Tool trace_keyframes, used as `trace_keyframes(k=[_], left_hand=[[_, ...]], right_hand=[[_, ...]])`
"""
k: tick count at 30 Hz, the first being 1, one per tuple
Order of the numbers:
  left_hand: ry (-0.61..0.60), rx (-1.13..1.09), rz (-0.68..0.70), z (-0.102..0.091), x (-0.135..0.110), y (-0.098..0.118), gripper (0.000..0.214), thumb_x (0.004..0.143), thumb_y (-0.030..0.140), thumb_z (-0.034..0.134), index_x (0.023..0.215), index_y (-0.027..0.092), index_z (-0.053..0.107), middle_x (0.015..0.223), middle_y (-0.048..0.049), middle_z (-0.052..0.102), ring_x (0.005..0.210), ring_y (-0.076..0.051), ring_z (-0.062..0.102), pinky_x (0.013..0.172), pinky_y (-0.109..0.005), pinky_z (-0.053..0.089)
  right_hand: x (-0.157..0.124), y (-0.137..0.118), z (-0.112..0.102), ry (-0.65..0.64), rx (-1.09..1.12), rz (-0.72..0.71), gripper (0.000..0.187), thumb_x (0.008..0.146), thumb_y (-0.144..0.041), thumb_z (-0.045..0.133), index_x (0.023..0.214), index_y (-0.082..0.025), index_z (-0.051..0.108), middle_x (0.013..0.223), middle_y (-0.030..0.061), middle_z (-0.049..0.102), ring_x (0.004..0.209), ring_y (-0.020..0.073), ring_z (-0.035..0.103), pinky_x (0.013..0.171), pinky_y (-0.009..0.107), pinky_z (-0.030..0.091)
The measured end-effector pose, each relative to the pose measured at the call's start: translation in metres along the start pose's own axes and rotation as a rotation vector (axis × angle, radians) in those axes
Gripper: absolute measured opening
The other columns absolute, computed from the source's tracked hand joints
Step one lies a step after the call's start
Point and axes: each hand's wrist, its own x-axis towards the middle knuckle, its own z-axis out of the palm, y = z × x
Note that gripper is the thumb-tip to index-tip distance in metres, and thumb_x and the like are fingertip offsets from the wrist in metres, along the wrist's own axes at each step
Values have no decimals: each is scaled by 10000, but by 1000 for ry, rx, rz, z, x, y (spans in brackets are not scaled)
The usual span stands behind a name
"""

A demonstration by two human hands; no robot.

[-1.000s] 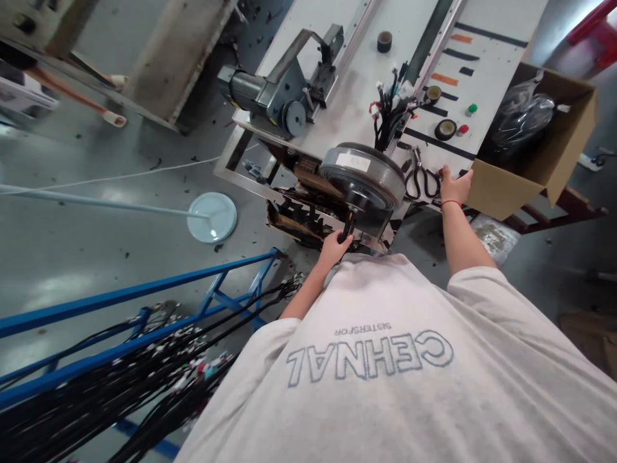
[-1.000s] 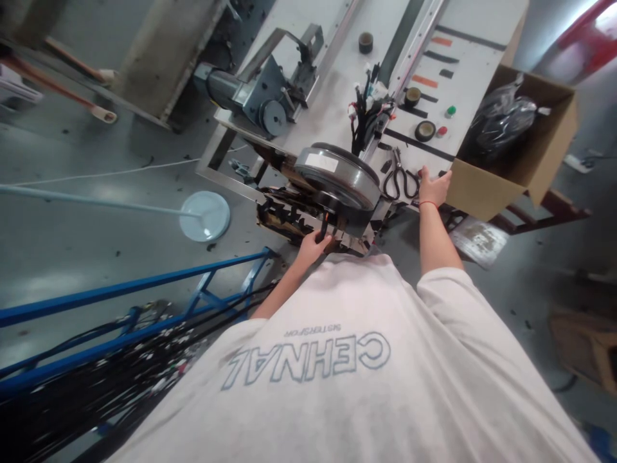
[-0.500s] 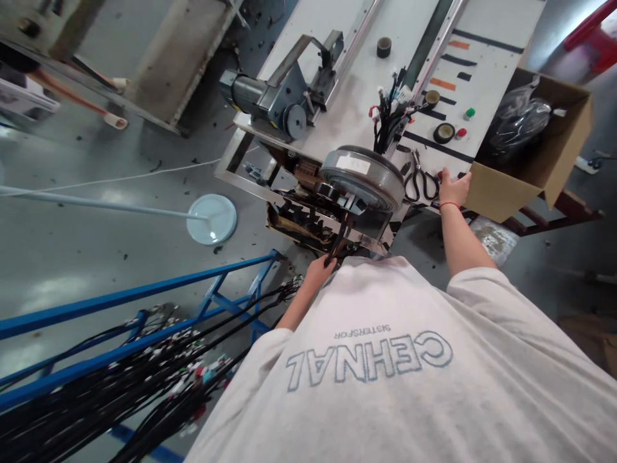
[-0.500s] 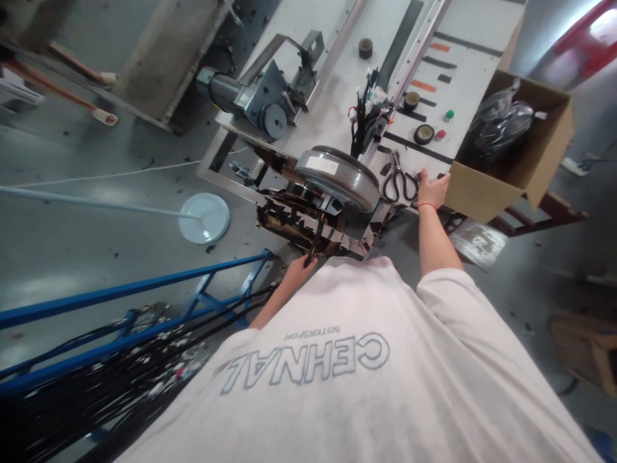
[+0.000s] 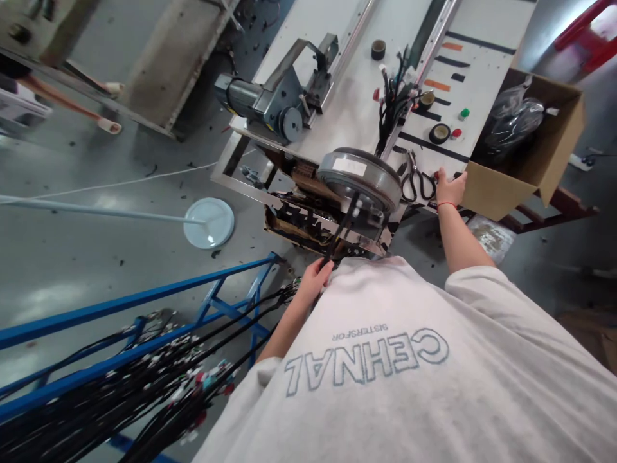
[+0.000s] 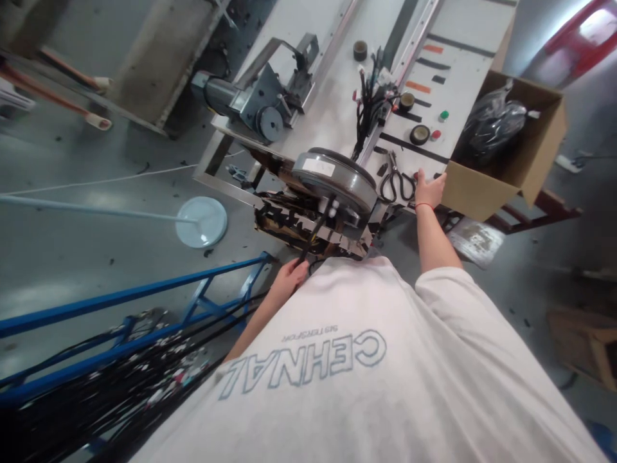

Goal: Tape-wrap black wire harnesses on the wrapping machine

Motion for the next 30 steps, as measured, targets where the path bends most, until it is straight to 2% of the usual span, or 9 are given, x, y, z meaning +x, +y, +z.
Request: trace_keyframes(k=[4, 7, 14, 21, 25, 30], left_hand=[[-5, 42, 19, 4, 22, 3, 426, 746, 585, 642, 802, 188, 494, 521, 78, 381, 443, -74, 338, 440, -222, 281], [-3, 115, 57, 8, 36, 8, 376, 774, 549, 611, 779, 193, 492, 519, 69, 403, 454, -92, 368, 461, -236, 306], [93, 328, 201, 20, 68, 21, 263, 808, 437, 586, 757, 180, 562, 641, -1, 564, 663, -166, 550, 660, -273, 432], [107, 401, 238, 30, 87, 18, 239, 836, 406, 555, 794, 175, 597, 689, -19, 625, 680, -180, 591, 707, -286, 456], [99, 454, 168, 29, 90, -7, 244, 844, 398, 534, 749, 182, 595, 653, -27, 629, 688, -194, 613, 732, -291, 459], [59, 547, -16, 9, 76, -67, 156, 754, 290, 603, 643, 190, 557, 608, -45, 611, 668, -218, 599, 665, -296, 430]], right_hand=[[-1, -2, -2, -14, -17, 7, 803, 886, -573, 567, 1480, -88, 328, 1423, 261, 472, 1335, 346, 473, 1077, 542, 392], [-1, -3, -2, -19, -23, 4, 812, 890, -583, 557, 1493, -96, 314, 1440, 265, 452, 1343, 353, 464, 1068, 556, 396], [1, -2, -1, -34, -35, 13, 828, 894, -585, 556, 1506, -90, 301, 1442, 259, 456, 1340, 347, 466, 1078, 538, 390], [2, 2, 2, -5, -54, 1, 846, 888, -637, 517, 1493, -81, 316, 1414, 277, 468, 1302, 367, 494, 1058, 548, 391], [2, 4, 4, 15, -58, -22, 826, 898, -664, 471, 1474, -85, 346, 1399, 286, 471, 1290, 379, 502, 1049, 567, 388], [2, 6, 6, 10, -53, -42, 845, 892, -649, 488, 1471, -52, 337, 1391, 299, 476, 1282, 380, 501, 1051, 556, 383]])
